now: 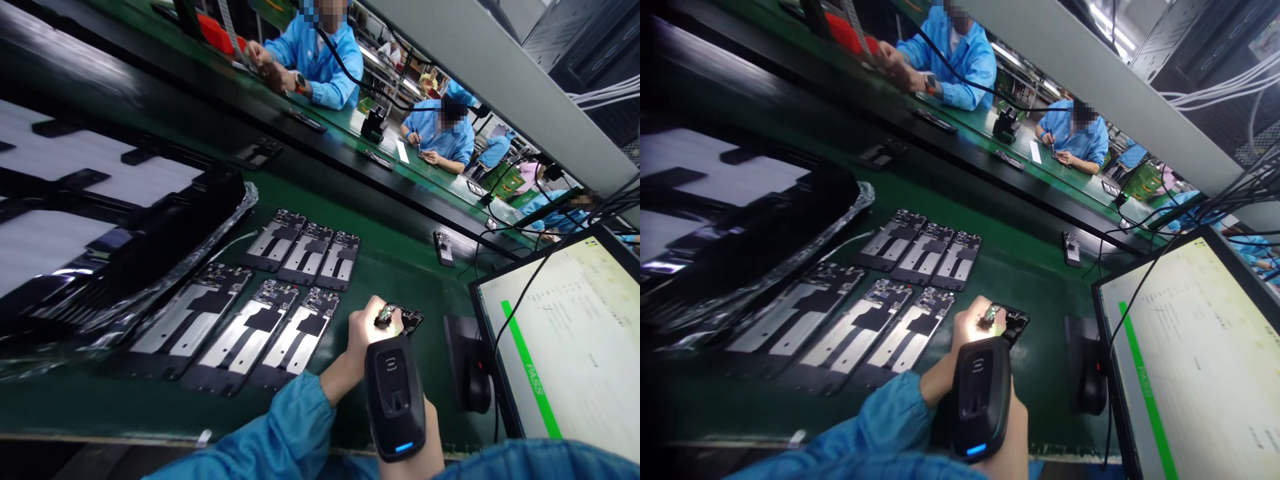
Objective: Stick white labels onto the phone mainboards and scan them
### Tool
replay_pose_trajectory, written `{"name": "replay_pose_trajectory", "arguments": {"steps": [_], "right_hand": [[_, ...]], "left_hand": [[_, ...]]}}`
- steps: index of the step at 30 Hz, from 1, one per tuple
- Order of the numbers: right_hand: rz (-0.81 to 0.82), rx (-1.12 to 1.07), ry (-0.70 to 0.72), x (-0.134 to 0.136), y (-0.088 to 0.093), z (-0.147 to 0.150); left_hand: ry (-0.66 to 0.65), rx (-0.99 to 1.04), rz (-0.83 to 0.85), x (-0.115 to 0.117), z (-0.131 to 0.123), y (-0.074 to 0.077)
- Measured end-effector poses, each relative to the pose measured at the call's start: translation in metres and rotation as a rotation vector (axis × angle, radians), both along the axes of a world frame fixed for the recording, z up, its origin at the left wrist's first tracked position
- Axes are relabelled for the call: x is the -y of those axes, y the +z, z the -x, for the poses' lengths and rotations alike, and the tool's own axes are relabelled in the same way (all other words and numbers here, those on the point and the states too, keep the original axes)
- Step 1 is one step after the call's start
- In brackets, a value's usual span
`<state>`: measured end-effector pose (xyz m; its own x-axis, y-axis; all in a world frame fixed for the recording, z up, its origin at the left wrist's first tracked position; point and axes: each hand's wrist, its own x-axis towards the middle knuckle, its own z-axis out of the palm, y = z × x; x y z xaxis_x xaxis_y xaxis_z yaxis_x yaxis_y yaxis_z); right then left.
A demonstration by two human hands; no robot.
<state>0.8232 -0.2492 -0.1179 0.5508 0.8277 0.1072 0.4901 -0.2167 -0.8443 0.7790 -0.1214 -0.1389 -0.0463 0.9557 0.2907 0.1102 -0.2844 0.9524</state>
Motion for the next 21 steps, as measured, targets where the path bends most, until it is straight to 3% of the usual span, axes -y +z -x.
{"name": "replay_pose_trajectory", "arguments": {"steps": [3,6,15,21], "right_hand": [[-0.051,-0.044,0.051,-0.004,0.007,0.010],[-0.121,-0.046,-0.076,-0.005,0.018,0.023],[-0.025,-0.043,-0.050,-0.009,0.027,0.030],[-0.044,-0.066,-0.074,-0.011,0.033,0.034]], "left_hand": [[0.045,-0.020,0.026,0.001,-0.002,0.003],[0.050,-0.038,0.023,0.001,-0.003,0.002],[0.073,-0.052,0.038,-0.002,-0.005,-0.002],[-0.002,-0.069,0.015,-0.003,-0.001,-0.004]]}}
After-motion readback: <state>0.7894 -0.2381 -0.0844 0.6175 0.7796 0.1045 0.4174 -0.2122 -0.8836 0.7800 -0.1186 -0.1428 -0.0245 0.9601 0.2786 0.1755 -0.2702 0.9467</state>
